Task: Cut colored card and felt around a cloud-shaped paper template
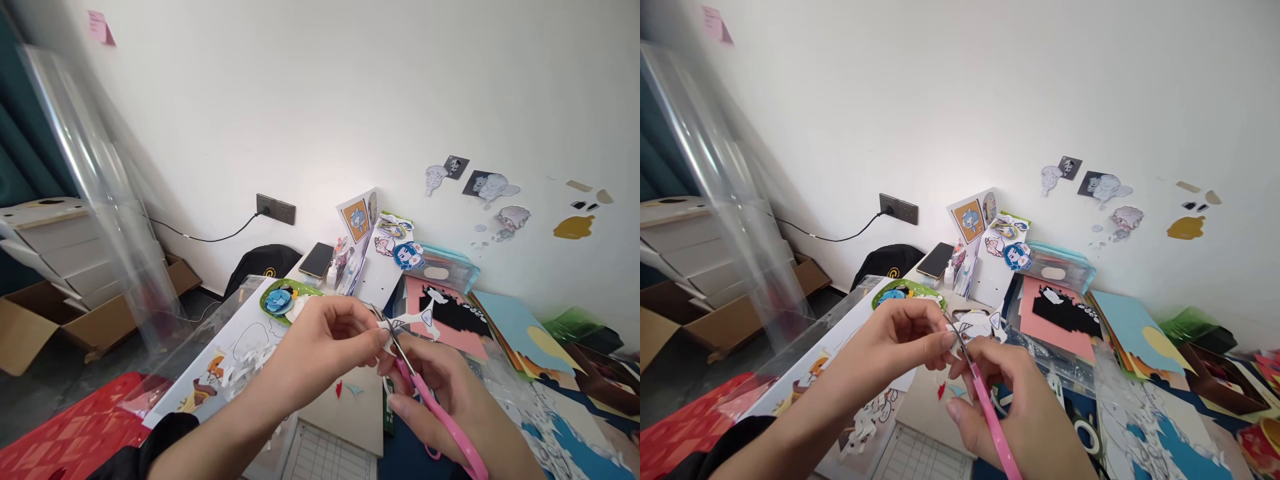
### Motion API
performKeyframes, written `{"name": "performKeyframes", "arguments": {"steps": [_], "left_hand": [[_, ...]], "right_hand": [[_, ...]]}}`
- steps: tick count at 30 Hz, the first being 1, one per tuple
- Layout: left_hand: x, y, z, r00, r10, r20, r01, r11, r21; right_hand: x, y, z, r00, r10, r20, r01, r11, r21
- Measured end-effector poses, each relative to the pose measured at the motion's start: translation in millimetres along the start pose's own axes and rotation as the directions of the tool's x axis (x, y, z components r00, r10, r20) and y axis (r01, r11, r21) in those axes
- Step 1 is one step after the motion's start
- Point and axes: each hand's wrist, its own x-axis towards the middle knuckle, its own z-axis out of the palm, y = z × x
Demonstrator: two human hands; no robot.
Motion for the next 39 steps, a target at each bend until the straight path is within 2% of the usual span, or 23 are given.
{"name": "performKeyframes", "arguments": {"steps": [10, 17, 20, 25, 28, 31, 36, 39], "left_hand": [[0, -1, -3.6, 1.0, -0.012, 0.022, 0.013, 1.0, -0.005], [1, -3, -8.0, 0.998, -0.025, 0.061, 0.025, 1.0, 0.0], [1, -1, -9.7, 0.997, -0.048, 0.062, 0.047, 0.999, 0.024], [3, 5, -11.0, 0.991, -0.12, 0.064, 0.114, 0.989, 0.099], [4, 4, -12.8, 0.99, -0.119, 0.08, 0.111, 0.989, 0.101], [6, 0, -15.5, 0.988, -0.118, 0.101, 0.109, 0.99, 0.09], [9, 0, -18.4, 0.975, -0.178, 0.133, 0.16, 0.978, 0.134], [9, 1, -20.5, 0.969, -0.187, 0.16, 0.163, 0.975, 0.15]], "right_hand": [[-2, 3, 1, 0.999, -0.026, -0.041, 0.025, 0.999, -0.027], [-3, 4, -3, 0.999, -0.024, -0.036, 0.019, 0.991, -0.131], [-2, 7, -6, 1.0, -0.02, 0.021, 0.023, 0.985, -0.173], [-1, 9, -6, 0.991, 0.091, 0.095, -0.068, 0.972, -0.223], [0, 6, -6, 0.987, 0.092, 0.135, -0.056, 0.968, -0.245], [2, 2, -8, 0.98, 0.098, 0.172, -0.057, 0.971, -0.231], [5, -5, -9, 0.966, 0.099, 0.238, -0.047, 0.975, -0.215], [5, -5, -9, 0.96, 0.136, 0.244, -0.088, 0.977, -0.196]]}}
